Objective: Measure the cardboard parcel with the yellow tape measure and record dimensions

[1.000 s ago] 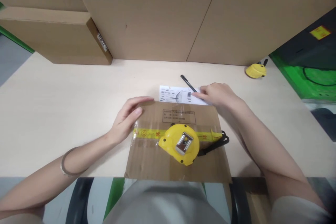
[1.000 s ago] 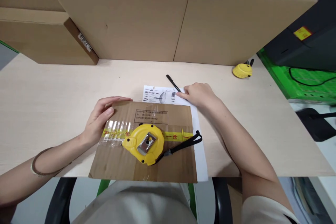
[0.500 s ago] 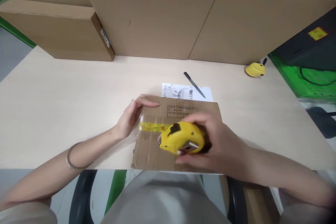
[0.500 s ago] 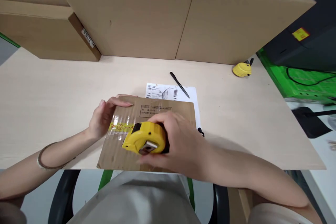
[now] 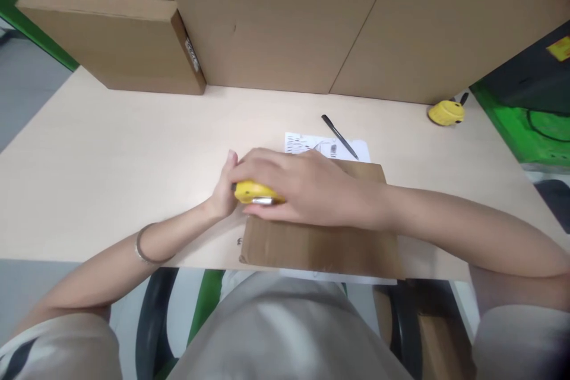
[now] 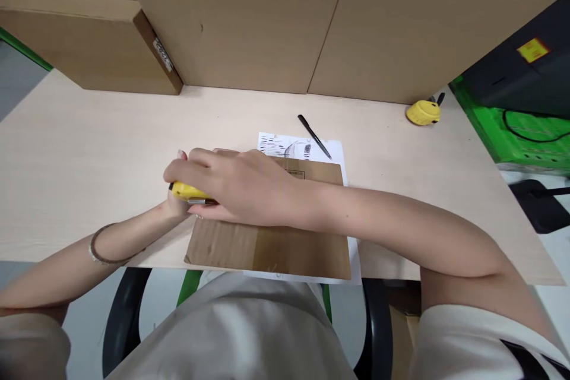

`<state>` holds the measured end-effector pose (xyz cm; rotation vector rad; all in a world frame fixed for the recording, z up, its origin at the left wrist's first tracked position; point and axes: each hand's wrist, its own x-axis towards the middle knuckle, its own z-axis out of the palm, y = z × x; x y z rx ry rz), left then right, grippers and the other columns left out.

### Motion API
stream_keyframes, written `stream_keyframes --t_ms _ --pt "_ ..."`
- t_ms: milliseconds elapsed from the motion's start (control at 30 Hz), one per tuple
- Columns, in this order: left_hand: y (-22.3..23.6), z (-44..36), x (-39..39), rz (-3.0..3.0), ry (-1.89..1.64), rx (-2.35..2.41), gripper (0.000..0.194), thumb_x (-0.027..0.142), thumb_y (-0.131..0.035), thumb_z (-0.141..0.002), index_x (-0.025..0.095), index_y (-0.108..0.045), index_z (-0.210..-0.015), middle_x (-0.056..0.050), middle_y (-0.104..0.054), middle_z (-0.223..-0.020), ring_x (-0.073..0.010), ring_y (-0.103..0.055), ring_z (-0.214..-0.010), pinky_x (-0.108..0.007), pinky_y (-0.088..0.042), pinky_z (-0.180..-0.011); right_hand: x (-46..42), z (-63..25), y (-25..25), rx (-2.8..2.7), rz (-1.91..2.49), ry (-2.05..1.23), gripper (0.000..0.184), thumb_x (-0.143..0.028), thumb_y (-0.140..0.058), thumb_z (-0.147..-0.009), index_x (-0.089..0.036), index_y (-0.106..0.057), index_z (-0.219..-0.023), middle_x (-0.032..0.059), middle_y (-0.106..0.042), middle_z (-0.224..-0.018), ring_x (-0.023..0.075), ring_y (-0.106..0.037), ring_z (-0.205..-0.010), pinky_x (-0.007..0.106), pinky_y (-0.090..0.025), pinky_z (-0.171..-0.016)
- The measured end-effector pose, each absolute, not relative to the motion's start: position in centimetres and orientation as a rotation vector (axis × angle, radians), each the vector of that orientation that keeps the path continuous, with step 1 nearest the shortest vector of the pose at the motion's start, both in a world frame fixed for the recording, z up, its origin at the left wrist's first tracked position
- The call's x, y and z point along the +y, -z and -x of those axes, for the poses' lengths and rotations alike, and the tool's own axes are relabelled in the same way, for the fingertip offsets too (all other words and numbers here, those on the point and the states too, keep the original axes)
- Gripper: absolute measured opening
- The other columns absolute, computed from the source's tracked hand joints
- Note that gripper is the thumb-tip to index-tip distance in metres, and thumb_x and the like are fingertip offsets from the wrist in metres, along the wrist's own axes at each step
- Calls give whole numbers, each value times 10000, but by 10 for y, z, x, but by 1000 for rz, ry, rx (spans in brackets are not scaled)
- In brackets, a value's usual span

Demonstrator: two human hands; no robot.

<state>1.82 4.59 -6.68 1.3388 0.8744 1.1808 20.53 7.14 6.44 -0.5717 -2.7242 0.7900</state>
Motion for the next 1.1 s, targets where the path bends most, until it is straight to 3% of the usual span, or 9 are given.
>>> stream_keyframes --t_ms 100,167,233,300,467,600,767,933,1100 --pt "71 -13 51 -1319 -1233 750 702 728 -219 -1053 195 -672 -1096 -84 -737 -1103 -261 -730 -1065 -439 -604 -966 73 -214 -61 -2814 556 -656 367 -247 -621 -984 -258 -611 -1351 24 -696 -1402 155 -698 -954 259 -401 -642" --pt "71 -10 54 -1444 -1254 719 572 719 -434 -1013 215 -691 -1093 -84 -735 -1145 -263 -708 -1096 -437 -578 -997 74 -232 -58 -2762 618 -597 430 -279 -655 -959 -251 -597 -1385 21 -734 -1348 168 -725 -975 256 -423 -646" --pt "70 -8 56 -1580 -1251 700 407 603 -669 -943 237 -710 -1117 -79 -730 -1165 -261 -692 -1118 -423 -561 -988 75 -260 -56 -2695 700 -564 429 -314 -690 -939 -246 -621 -1357 17 -781 -1236 175 -748 -953 263 -460 -659" --pt "69 -6 56 -1626 -1242 702 327 473 -751 -911 260 -722 -1157 -73 -720 -1176 -255 -684 -1124 -412 -553 -966 73 -295 -57 -2660 769 -581 361 -344 -721 -927 -258 -667 -1274 7 -802 -1152 166 -756 -886 273 -502 -684" --pt "68 -4 55 -1567 -1244 700 287 398 -735 -916 259 -730 -1166 -76 -703 -1189 -255 -674 -1120 -407 -553 -937 55 -379 -66 -2553 1091 -568 283 -369 -791 -894 -299 -701 -1153 -18 -792 -1012 159 -725 -774 292 -534 -682" --pt "71 -2 57 -1573 -1256 706 286 358 -745 -904 260 -736 -1173 -67 -709 -1170 -236 -673 -1080 -365 -550 -884 42 -405 -63 -2480 1230 -601 292 -368 -805 -881 -329 -706 -1153 -18 -786 -1040 179 -723 -816 309 -546 -693" --pt "72 -2 58 -1609 -1281 704 284 342 -722 -907 266 -736 -1181 -65 -705 -1140 -242 -677 -1056 -352 -561 -812 40 -399 -53 -2475 1190 -574 278 -350 -796 -895 -316 -699 -1154 -26 -789 -1047 156 -726 -814 300 -544 -721" --pt "73 -1 59 -1640 -1290 671 288 323 -715 -922 259 -734 -1202 -62 -702 -1150 -223 -674 -1065 -334 -549 -838 39 -392 -74 -2599 1208 -468 252 -374 -745 -933 -340 -693 -1178 -35 -793 -1055 159 -715 -754 315 -509 -671" --pt "76 0 59 -1627 -1282 698 304 436 -735 -926 260 -736 -1174 -63 -709 -1163 -236 -672 -1088 -361 -549 -909 52 -338 -83 -2614 1069 -436 368 -442 -739 -925 -284 -629 -1238 -24 -789 -1029 150 -702 -704 286 -462 -604"
